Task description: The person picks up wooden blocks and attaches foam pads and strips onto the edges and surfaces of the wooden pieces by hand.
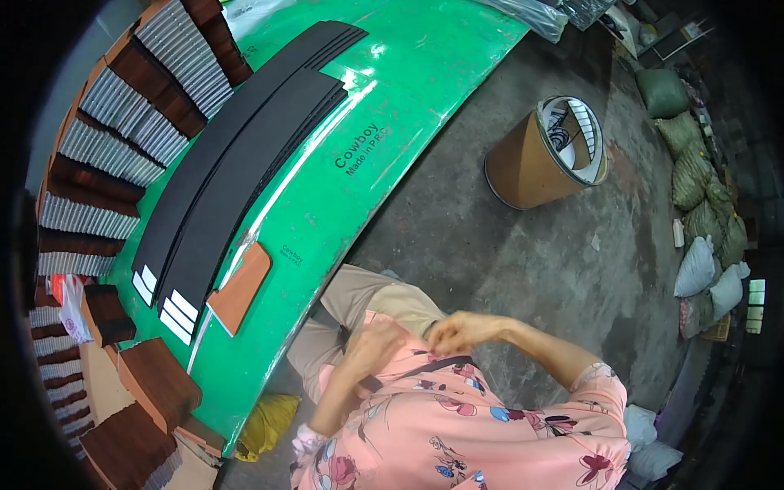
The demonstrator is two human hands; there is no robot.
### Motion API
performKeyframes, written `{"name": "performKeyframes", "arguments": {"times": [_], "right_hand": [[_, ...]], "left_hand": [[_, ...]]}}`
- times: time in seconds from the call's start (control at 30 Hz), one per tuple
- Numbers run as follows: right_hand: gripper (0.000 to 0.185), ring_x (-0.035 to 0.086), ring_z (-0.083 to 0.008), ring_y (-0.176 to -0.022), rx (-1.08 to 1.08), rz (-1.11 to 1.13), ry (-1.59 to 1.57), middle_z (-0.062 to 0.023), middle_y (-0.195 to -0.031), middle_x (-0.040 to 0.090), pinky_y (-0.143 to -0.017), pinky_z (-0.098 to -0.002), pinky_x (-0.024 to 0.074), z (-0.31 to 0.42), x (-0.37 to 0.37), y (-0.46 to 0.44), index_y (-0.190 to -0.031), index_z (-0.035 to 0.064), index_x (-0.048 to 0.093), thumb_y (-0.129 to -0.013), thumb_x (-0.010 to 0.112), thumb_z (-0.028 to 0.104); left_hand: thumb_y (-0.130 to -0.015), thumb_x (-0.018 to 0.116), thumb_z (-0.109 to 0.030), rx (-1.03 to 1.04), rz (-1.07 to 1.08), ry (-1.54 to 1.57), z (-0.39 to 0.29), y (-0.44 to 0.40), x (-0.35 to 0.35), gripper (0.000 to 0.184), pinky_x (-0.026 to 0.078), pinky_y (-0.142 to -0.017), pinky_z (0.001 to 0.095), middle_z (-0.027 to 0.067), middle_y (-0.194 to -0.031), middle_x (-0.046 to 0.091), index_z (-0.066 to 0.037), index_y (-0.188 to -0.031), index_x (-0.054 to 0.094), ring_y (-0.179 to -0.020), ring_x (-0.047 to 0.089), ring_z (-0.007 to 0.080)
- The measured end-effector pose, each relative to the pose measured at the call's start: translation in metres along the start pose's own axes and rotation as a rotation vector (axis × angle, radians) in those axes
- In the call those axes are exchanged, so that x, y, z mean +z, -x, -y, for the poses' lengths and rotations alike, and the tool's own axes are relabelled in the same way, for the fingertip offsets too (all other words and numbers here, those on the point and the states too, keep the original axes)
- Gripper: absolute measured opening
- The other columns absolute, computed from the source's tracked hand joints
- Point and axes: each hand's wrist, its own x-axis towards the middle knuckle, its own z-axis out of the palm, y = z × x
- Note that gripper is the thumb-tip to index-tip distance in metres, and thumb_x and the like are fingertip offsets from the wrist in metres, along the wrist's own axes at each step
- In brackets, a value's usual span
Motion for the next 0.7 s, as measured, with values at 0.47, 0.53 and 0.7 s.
{"name": "performKeyframes", "arguments": {"times": [0.47, 0.53, 0.7], "right_hand": [[0.018, 0.063, -0.0244, -0.084, -0.53, -0.332, 0.551, -0.0077, -0.093, 0.065, -0.074, -0.033, 0.0499, -0.017, 0.04, -0.011, -0.094, 0.004, 0.067, -0.079, 0.059, 0.001], [0.018, 0.062, -0.0237, -0.088, -0.621, -0.328, 0.587, -0.0077, -0.095, 0.064, -0.076, -0.0326, 0.0489, -0.021, 0.047, -0.009, -0.095, 0.0044, 0.067, -0.079, 0.058, 0.0], [0.015, 0.061, -0.0231, -0.091, -0.615, -0.463, 0.556, -0.007, -0.1, 0.064, -0.079, -0.0326, 0.0479, -0.026, 0.061, -0.001, -0.091, 0.0056, 0.066, -0.08, 0.056, 0.002]], "left_hand": [[-0.08, 0.06, -0.018, -0.033, -0.109, -0.116, -0.029, -0.029, 0.01, 0.016, 0.048, -0.059, 0.0403, 0.0162, -0.078, 0.063, -0.003, -0.085, 0.06, -0.07, 0.064, 0.0317], [-0.075, 0.064, -0.022, -0.033, -0.043, -0.291, -0.027, -0.037, 0.016, 0.02, 0.05, -0.056, 0.0405, 0.0165, -0.072, 0.064, -0.002, -0.075, 0.064, -0.065, 0.065, 0.0308], [-0.069, 0.063, -0.019, -0.045, 0.177, -0.576, -0.035, -0.049, 0.01, 0.015, 0.051, -0.052, 0.04, 0.0154, -0.063, 0.064, -0.005, -0.07, 0.066, -0.06, 0.066, 0.0298]]}}
